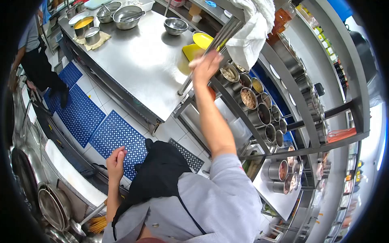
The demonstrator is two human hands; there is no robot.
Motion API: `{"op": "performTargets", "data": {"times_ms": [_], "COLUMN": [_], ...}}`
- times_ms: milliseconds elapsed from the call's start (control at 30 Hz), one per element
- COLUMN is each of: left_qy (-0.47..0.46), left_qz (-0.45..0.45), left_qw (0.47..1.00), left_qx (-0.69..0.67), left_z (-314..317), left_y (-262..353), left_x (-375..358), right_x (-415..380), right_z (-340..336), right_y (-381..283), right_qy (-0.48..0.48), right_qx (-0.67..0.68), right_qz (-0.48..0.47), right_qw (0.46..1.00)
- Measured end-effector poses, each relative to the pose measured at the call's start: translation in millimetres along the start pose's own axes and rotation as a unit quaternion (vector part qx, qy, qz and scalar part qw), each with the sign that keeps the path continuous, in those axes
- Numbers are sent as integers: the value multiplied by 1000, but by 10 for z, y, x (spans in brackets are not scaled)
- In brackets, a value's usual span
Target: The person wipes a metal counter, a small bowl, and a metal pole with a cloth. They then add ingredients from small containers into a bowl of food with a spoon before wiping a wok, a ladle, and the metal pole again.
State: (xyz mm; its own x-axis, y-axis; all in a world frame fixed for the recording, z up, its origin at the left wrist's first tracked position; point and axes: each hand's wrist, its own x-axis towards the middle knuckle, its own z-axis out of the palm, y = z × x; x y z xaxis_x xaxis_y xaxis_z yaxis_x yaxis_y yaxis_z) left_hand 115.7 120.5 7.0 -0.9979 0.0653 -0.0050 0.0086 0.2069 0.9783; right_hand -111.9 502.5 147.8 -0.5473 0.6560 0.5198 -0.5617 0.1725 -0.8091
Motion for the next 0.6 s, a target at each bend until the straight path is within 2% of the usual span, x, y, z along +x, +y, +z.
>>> {"op": "performTargets", "data": {"times_ms": [33, 67, 167, 233, 267, 300, 333, 367, 400, 467, 567, 600], "left_qy": [-4, -8, -12, 1, 10, -2, -12, -20, -35, -61, -113, -110], "left_qz": [0, -1, -19, -31, -37, -47, -53, -62, -65, -61, -32, 7], "left_qw": [1000, 1000, 1000, 999, 999, 999, 998, 998, 997, 996, 993, 994], "left_qx": [5, 11, 21, 14, 2, 8, 12, 15, 10, -13, 1, 4], "left_z": [30, 76, 193, 298, 369, 428, 500, 598, 719, 1058, 1604, 1814], "left_y": [-12, -47, -29, -64, -78, -64, -43, -25, 2, 83, 368, 434], "left_x": [-8, -22, -52, -107, -123, -117, -84, -64, 0, 177, 491, 589], "right_x": [150, 273, 340, 198, 38, -214, -425, -677, -882, -1124, -1361, -1348], "right_z": [108, 197, 291, 147, 63, -117, -211, -406, -559, -920, -1268, -1372], "right_y": [-357, -615, -713, -307, -25, 286, 508, 677, 882, 1073, 1036, 904], "right_qy": [6, -1, -20, -13, 77, 11, 3, -113, -132, -212, -240, -297], "right_qx": [-57, -28, 4, -64, -238, -247, -290, -126, -115, -326, -310, -240], "right_qz": [-16, 45, -66, -166, -260, -163, -197, 36, 117, 90, 26, 222], "right_qw": [998, 999, 998, 984, 933, 955, 936, 985, 978, 917, 920, 897]}}
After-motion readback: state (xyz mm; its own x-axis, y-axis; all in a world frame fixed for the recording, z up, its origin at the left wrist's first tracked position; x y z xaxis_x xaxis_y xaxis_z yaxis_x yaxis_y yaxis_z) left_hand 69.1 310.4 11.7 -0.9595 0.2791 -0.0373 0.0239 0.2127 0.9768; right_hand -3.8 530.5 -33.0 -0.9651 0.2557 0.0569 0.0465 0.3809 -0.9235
